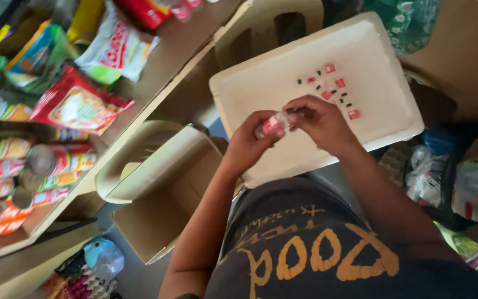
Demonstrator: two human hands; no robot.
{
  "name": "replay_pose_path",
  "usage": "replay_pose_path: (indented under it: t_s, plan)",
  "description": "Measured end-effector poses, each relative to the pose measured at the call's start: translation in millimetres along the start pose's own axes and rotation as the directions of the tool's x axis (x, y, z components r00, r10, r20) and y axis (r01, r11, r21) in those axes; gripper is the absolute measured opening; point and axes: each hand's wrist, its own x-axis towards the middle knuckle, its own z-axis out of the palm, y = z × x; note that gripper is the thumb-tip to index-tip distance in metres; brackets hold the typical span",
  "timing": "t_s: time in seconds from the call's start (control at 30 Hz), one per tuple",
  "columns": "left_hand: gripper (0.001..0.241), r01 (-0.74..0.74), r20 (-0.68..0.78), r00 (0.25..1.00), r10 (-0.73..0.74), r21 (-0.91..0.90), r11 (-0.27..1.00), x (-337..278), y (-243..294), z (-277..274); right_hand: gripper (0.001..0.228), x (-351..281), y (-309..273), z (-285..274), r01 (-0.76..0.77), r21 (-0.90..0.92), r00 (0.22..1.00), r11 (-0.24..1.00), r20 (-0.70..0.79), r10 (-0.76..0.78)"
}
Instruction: Selecting various canned goods, snacks, and small items from retail shelves and placing them into a box.
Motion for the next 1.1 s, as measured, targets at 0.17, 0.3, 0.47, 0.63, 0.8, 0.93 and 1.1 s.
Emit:
replay_pose_path:
  t_s: [0.17, 0.3, 0.47, 0.63, 0.8, 0.93, 1.1]
  plan:
    - [0.048, -0.333, -0.096, 0.916, 0.390, 0.361, 0.871, -44, 54, 6, 0.020, -26, -66, 35, 0.287, -0.367, 0.954, 0.885, 0.020, -0.301]
    - [0.048, -0.457, -0.124, 0.785, 0.608, 0.547, 0.702, -64, 59, 10, 0.019, -45, -85, 56, 0.343, -0.546, 0.911, 0.764, -0.005, -0.413]
    - [0.046, -0.474, -0.193, 0.820, 0.538, 0.298, 0.829, -71, 58, 9, 0.018, -51, -91, 66, 0.355, -0.461, 0.910, 0.814, -0.028, -0.413]
    - [0.044, -0.161, 0.023, 0.986, 0.166, -0.152, 0.975, -78, 79, -9, 0.019, -48, -101, 71, 0.421, -0.369, 0.891, 0.829, -0.005, -0.454]
    - [0.045, -0.024, 0.168, 0.981, 0.101, -0.409, 0.912, -87, 75, -10, 0.021, -46, -102, 72, 0.426, -0.260, 0.904, 0.867, 0.075, -0.421]
    - [0.046, -0.014, 0.013, 1.000, 0.019, -0.332, 0.943, -86, 55, -2, 0.023, -46, -105, 82, 0.386, -0.263, 0.923, 0.884, 0.111, -0.369]
    - [0.049, -0.113, -0.208, 0.977, 0.052, -0.294, 0.949, -94, 59, 5, 0.031, -36, -102, 89, 0.350, -0.241, 0.936, 0.905, 0.123, -0.329]
